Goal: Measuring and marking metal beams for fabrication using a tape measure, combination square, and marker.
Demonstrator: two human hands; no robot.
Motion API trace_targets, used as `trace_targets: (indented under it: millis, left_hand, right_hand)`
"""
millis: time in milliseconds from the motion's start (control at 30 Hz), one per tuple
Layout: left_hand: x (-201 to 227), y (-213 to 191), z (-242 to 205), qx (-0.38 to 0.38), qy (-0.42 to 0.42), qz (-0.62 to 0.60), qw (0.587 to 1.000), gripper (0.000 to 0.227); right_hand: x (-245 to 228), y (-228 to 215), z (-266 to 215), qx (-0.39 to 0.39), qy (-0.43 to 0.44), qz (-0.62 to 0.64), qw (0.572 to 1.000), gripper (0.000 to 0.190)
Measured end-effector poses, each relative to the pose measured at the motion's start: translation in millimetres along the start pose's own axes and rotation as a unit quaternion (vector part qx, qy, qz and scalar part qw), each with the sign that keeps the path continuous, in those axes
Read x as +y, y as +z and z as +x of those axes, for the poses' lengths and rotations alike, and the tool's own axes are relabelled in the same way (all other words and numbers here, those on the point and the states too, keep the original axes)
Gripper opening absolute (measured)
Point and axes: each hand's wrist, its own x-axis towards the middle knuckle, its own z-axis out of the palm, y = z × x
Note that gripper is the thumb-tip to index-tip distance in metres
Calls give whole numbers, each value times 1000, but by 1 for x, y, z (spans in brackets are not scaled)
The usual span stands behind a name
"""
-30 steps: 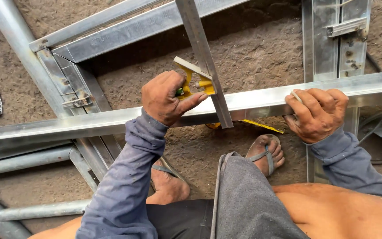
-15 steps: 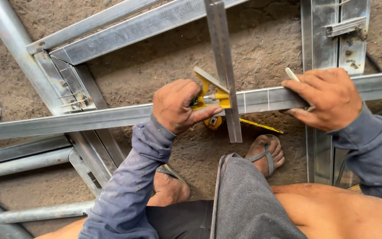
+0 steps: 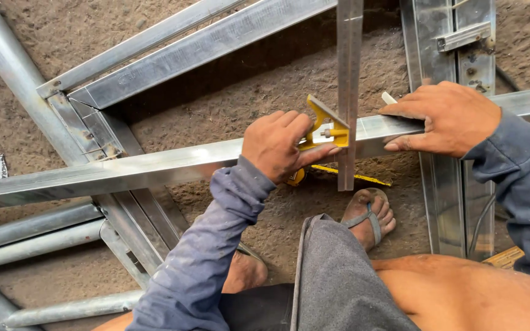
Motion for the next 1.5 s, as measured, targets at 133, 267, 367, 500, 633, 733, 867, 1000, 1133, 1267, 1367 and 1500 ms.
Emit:
trace_targets:
  millis: [133,267,367,500,633,733,867,1000,1133,1267,1367,1500]
  left_hand:
    - [7,6,7,-18,-21,3,1000,46]
    - [8,5,10,-19,-35,16,999,47]
    - [10,6,13,-37,-50,12,998,48]
    - [17,5,20,-64,-78,-17,995,47]
    - [22,11,23,-69,-96,2,993,48]
    - [25,9,27,-76,-113,-12,991,48]
    - [24,10,29,-85,-120,-12,989,47]
    - [23,10,33,-100,-138,-18,985,49]
    - [21,12,32,-114,-137,-29,983,49]
    - [21,13,32,-121,-125,-34,984,50]
    - [22,12,30,-116,-125,-35,985,50]
    - [22,13,29,-108,-117,-36,987,48]
  right_hand:
    - [-6,-1,-6,65,-39,-81,994,69]
    - [-39,-8,-20,158,-35,-227,960,66]
    - [-44,3,-27,179,-22,-222,958,76]
    - [-40,5,-26,192,-36,-211,958,64]
    - [-33,-3,-24,161,-54,-210,963,67]
    - [-24,-4,-21,142,-75,-196,967,66]
    - [-18,-4,-16,137,-68,-177,972,67]
    - [-11,-2,-15,114,-77,-179,974,69]
    - [-14,-7,-14,121,-76,-165,976,60]
    - [-15,-7,-15,123,-72,-145,979,60]
    - [-16,-5,-17,119,-70,-157,978,61]
    - [-15,-3,-19,119,-69,-156,978,61]
